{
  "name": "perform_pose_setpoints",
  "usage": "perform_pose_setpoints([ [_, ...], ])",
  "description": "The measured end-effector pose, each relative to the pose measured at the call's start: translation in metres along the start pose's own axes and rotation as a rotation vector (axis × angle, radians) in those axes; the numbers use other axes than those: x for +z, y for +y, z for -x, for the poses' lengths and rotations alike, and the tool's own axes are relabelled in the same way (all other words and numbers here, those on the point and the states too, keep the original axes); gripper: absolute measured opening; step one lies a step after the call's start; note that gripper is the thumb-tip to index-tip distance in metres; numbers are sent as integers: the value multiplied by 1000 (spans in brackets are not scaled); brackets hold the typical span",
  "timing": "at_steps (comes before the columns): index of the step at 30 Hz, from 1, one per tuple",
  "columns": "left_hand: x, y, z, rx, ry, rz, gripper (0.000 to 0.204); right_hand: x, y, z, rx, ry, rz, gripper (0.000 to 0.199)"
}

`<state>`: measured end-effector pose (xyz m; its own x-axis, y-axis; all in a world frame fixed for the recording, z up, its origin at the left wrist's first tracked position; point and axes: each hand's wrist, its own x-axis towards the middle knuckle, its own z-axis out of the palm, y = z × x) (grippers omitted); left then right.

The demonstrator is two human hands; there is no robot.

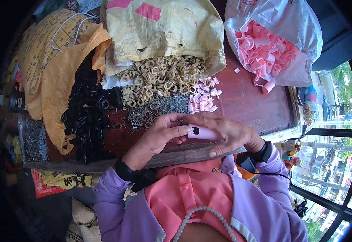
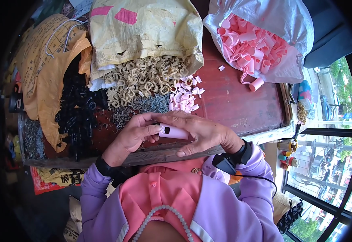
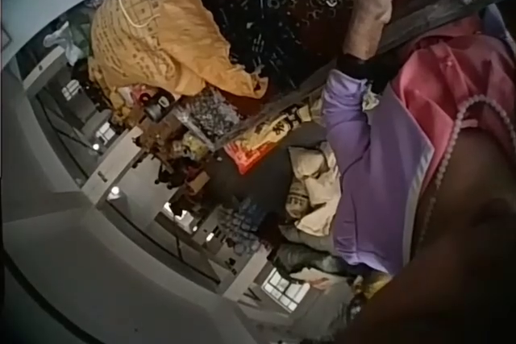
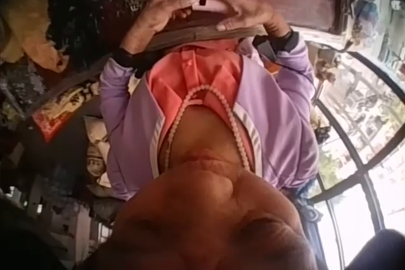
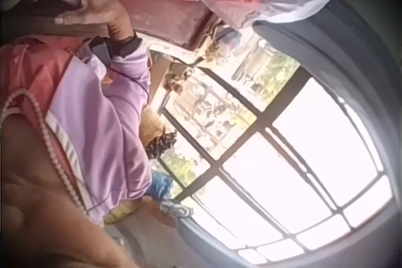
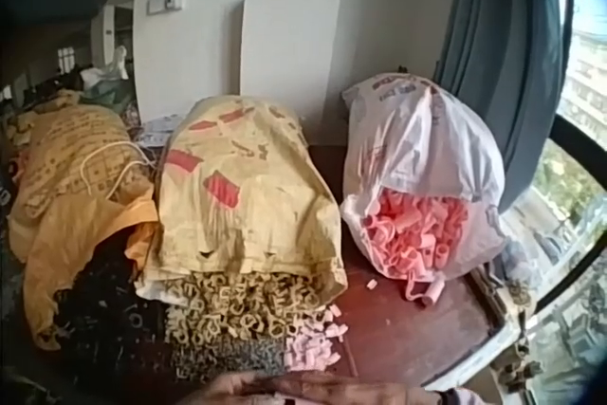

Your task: Assembling small plastic components at a manufacturing workstation.

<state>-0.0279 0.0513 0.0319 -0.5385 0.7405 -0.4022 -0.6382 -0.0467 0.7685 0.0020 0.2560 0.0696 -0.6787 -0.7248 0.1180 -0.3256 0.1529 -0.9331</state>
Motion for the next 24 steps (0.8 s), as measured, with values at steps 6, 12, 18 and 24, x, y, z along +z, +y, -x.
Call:
perform_pose_setpoints([
  [6, 10, -1, 2, -16, -50, 19, 43, 5, 5, -5, -31, -113, -71, 75],
  [12, 0, -8, 11, -27, -15, 28, 47, 16, -7, 22, 86, 101, 66, 58],
  [18, -81, 15, 51, 205, 415, 27, 46, 21, -23, 157, 879, 654, 369, 41],
  [24, -140, 10, 91, 364, 889, -605, 38, 55, -17, 199, 924, 342, 1072, 29],
])
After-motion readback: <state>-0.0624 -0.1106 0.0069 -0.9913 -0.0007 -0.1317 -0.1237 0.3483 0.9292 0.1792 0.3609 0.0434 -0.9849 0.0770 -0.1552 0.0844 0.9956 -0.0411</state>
